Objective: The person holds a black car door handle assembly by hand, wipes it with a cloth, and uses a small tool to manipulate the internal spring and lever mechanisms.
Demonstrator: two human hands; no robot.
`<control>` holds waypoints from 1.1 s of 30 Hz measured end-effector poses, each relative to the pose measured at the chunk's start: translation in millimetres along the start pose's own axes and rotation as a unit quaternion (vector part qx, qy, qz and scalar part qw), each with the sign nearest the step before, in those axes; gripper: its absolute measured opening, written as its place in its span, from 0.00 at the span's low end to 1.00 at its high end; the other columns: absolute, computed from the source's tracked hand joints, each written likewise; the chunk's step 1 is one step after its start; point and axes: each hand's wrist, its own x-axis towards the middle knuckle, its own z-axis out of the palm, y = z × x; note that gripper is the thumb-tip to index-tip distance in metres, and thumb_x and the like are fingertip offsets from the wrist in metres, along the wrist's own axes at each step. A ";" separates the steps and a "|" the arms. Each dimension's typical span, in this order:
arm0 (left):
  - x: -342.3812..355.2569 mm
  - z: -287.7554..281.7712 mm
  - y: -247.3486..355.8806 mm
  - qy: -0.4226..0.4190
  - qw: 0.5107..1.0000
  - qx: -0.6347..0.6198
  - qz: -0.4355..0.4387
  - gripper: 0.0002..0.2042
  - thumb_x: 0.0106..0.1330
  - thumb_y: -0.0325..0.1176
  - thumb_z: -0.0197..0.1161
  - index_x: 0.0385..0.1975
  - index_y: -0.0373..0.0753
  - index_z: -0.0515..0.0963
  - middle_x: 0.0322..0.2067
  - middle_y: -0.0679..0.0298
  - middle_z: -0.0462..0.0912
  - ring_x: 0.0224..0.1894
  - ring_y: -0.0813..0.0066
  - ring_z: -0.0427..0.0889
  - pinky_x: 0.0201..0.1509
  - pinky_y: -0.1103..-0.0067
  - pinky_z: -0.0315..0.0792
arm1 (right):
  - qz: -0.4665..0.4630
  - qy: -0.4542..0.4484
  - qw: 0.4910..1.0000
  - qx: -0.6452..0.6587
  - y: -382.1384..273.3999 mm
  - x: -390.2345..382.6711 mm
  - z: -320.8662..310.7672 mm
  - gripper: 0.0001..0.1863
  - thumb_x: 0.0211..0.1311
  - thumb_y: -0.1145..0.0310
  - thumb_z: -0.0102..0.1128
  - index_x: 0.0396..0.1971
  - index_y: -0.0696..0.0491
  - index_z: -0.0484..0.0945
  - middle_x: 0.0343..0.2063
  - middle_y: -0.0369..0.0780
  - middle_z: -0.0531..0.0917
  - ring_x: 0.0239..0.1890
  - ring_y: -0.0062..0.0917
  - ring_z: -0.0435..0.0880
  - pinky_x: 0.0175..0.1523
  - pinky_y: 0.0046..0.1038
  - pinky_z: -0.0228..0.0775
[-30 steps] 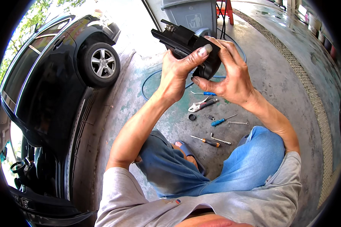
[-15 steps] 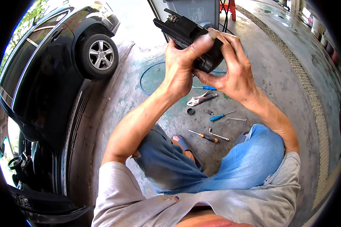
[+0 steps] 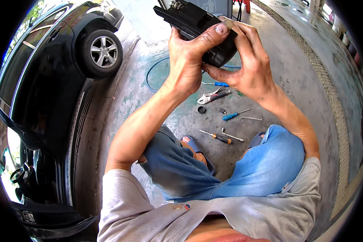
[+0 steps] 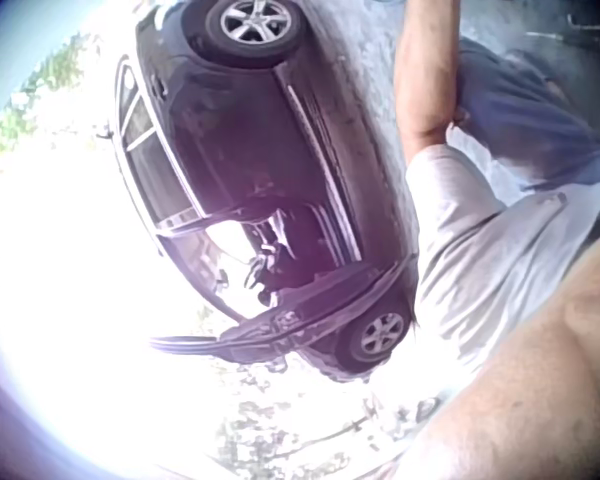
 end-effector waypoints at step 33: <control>25.5 -65.4 -52.7 0.010 0.985 0.159 -0.062 0.10 0.64 0.41 0.64 0.37 0.42 0.81 0.32 0.67 0.83 0.34 0.76 0.82 0.40 0.81 0.75 | 0.400 -0.346 0.837 0.138 164.2 -179.8 29.9 0.26 0.57 0.55 0.67 0.49 0.60 0.80 0.38 0.48 0.87 0.40 0.34 0.86 0.47 0.34 0.77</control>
